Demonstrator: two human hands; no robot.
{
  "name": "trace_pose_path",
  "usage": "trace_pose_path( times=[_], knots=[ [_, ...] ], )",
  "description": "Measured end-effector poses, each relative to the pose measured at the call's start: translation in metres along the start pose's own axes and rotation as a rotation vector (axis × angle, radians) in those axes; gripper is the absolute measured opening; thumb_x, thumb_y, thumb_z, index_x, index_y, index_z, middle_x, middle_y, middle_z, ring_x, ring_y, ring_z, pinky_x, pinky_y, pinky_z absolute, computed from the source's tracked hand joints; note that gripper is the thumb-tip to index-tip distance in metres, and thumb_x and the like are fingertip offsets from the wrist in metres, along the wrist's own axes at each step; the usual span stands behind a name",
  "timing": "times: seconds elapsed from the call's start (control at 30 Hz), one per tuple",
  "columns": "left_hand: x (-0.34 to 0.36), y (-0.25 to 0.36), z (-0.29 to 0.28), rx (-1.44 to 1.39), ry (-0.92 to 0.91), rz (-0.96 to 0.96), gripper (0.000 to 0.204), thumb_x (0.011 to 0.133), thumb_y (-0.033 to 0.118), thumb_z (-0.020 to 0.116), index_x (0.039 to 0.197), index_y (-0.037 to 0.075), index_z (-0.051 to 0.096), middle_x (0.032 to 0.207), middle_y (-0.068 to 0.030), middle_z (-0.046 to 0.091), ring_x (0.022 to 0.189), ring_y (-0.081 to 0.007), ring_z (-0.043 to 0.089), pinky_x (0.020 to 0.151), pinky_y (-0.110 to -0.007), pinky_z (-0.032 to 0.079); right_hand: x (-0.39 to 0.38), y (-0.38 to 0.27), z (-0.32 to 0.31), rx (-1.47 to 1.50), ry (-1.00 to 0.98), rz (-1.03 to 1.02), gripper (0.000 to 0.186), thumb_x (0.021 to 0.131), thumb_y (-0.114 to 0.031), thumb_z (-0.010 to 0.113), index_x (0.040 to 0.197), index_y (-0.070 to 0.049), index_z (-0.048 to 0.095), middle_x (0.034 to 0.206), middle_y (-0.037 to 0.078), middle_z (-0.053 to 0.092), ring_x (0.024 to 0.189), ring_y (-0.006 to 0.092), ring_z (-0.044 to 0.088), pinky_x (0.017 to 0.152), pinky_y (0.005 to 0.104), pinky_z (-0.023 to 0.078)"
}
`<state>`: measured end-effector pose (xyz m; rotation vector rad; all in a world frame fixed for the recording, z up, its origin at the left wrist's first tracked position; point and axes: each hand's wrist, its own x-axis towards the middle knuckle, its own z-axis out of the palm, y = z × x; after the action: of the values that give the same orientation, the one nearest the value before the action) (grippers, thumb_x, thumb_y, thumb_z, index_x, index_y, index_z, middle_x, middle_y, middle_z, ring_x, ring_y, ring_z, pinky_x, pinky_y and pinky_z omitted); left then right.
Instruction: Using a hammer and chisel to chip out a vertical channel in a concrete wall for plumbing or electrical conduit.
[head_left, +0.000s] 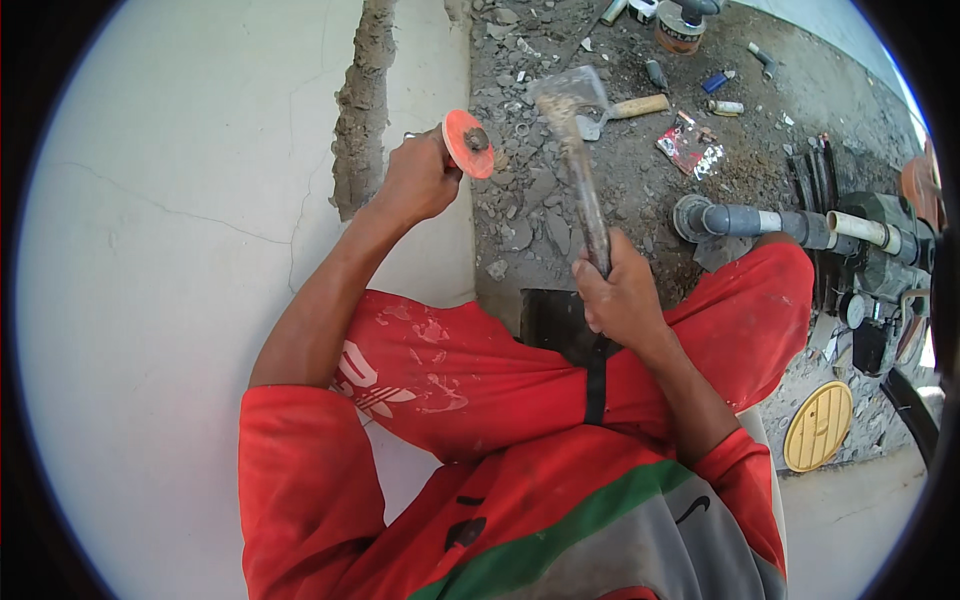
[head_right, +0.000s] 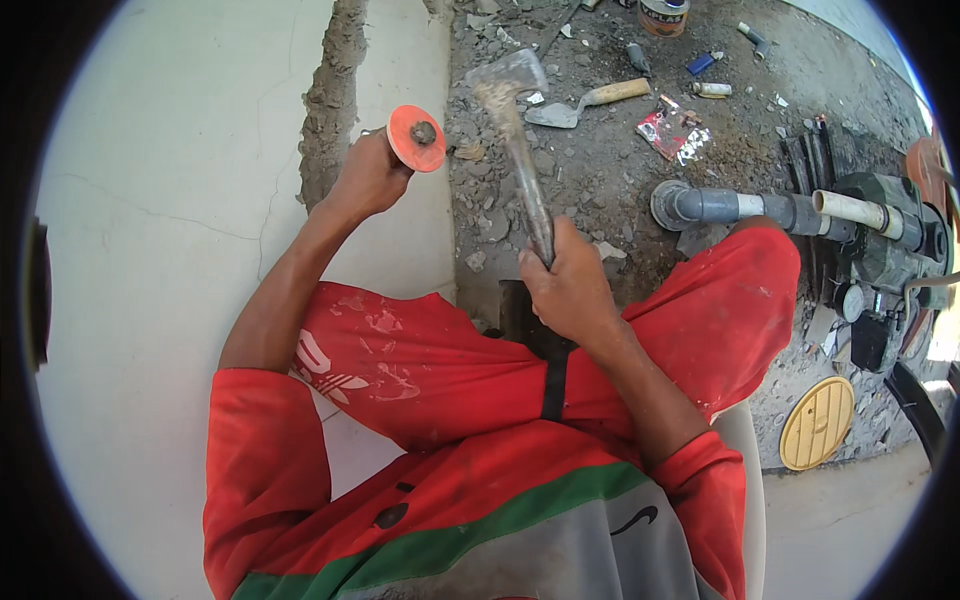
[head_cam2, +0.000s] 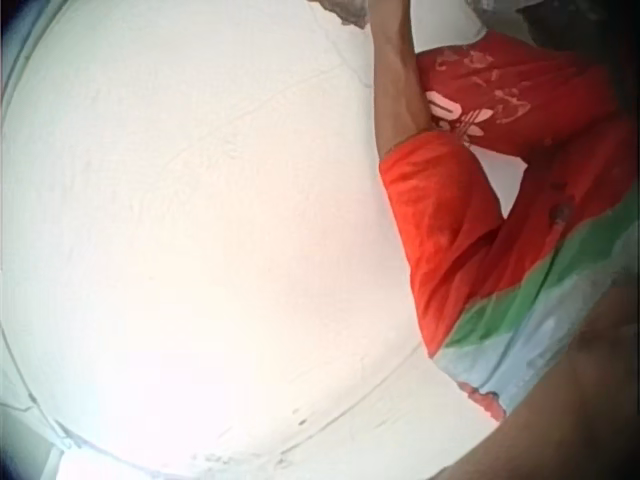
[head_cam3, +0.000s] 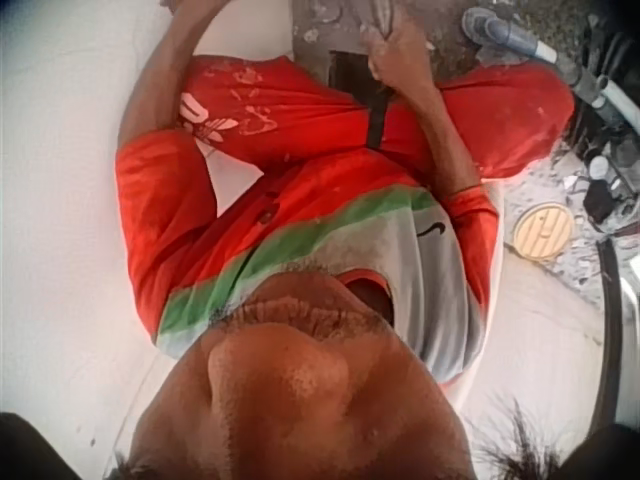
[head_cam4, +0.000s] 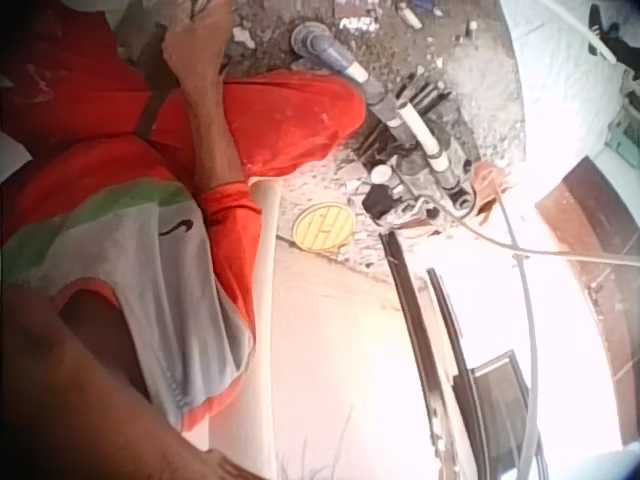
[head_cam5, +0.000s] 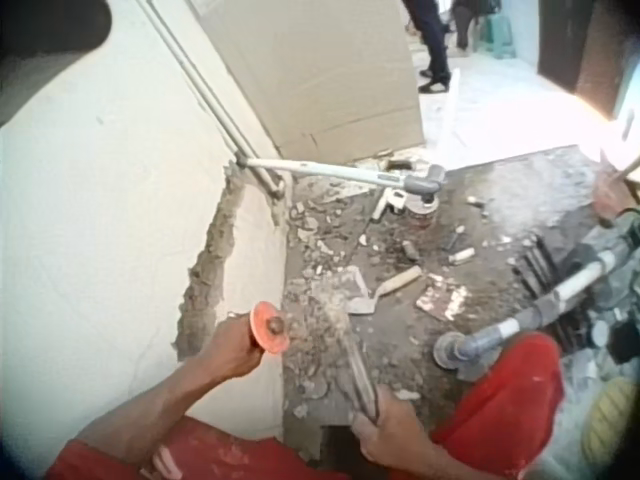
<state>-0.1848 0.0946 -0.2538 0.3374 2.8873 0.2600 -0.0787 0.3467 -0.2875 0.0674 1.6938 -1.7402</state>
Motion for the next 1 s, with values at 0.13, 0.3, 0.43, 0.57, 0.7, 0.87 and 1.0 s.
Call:
trace_pose_path(
  times=[0.13, 0.3, 0.43, 0.57, 0.7, 0.87, 1.0],
  knots=[
    [0.009, 0.005, 0.003, -0.054, -0.015, -0.007, 0.024, 0.074, 0.003, 0.061, 0.098, 0.003, 0.057, 0.083, -0.0194, 0.066, 0.081, -0.0409, 0.062, 0.072, -0.047, 0.05, 0.002, 0.002, 0.033, 0.596, 0.507, -0.336, 0.015, 0.088, -0.007, 0.054, 0.093, 0.0, 0.042, 0.06, 0.007, 0.051, 0.042, 0.0131, 0.052, 0.037, 0.0323, 0.041],
    [0.003, 0.017, 0.024, 0.342, -0.243, 0.072, 0.021, 0.075, 0.009, 0.062, 0.096, 0.005, 0.059, 0.089, -0.0112, 0.066, 0.082, -0.0358, 0.063, 0.07, -0.051, 0.043, -0.002, 0.033, 0.021, 0.156, 0.039, 0.056, 0.013, 0.089, -0.008, 0.054, 0.092, -0.002, 0.044, 0.06, 0.003, 0.048, 0.037, 0.01, 0.045, 0.033, 0.0265, 0.037],
    [-0.012, 0.043, 0.023, 0.489, -0.361, 0.333, 0.024, 0.075, 0.012, 0.063, 0.098, 0.007, 0.06, 0.088, -0.0105, 0.066, 0.083, -0.0342, 0.064, 0.071, -0.049, 0.043, -0.018, 0.037, -0.001, 0.171, 0.283, -0.053, 0.021, 0.09, -0.015, 0.059, 0.09, -0.002, 0.043, 0.059, 0.003, 0.05, 0.041, 0.0101, 0.049, 0.034, 0.0284, 0.038],
    [-0.014, 0.056, -0.004, 0.133, -0.306, 0.173, 0.023, 0.075, 0.015, 0.061, 0.096, 0.006, 0.061, 0.079, -0.0148, 0.065, 0.079, -0.0365, 0.064, 0.068, -0.048, 0.045, -0.028, 0.018, -0.014, 0.326, 0.374, -0.139, 0.025, 0.091, -0.021, 0.061, 0.093, -0.003, 0.044, 0.06, 0.002, 0.048, 0.04, 0.0075, 0.045, 0.034, 0.0237, 0.036],
    [-0.009, 0.049, -0.004, 0.029, -0.28, 0.136, 0.023, 0.072, 0.014, 0.06, 0.091, 0.003, 0.062, 0.074, -0.0212, 0.063, 0.075, -0.0414, 0.061, 0.067, -0.048, 0.048, -0.034, 0.013, -0.014, 0.388, 0.376, -0.201, 0.029, 0.092, -0.027, 0.061, 0.097, -0.004, 0.045, 0.061, 0.001, 0.048, 0.04, 0.0068, 0.044, 0.035, 0.0223, 0.036],
    [-0.005, 0.05, -0.008, 0.008, -0.308, 0.017, 0.022, 0.068, 0.011, 0.058, 0.088, 0.002, 0.062, 0.074, -0.0226, 0.063, 0.074, -0.0429, 0.06, 0.067, -0.049, 0.048, -0.04, 0.004, -0.017, 0.435, 0.378, -0.277, 0.03, 0.094, -0.03, 0.058, 0.1, -0.004, 0.046, 0.061, 0.001, 0.048, 0.04, 0.0073, 0.044, 0.035, 0.0221, 0.035],
    [-0.007, 0.051, -0.012, -0.028, -0.261, 0.028, 0.019, 0.066, 0.01, 0.057, 0.083, 0.001, 0.062, 0.073, -0.0233, 0.062, 0.074, -0.0433, 0.06, 0.067, -0.049, 0.048, -0.046, 0.0, -0.022, 0.433, 0.436, -0.3, 0.027, 0.095, -0.027, 0.055, 0.103, -0.003, 0.045, 0.061, 0.002, 0.048, 0.04, 0.0082, 0.045, 0.037, 0.0227, 0.036]
  ],
)
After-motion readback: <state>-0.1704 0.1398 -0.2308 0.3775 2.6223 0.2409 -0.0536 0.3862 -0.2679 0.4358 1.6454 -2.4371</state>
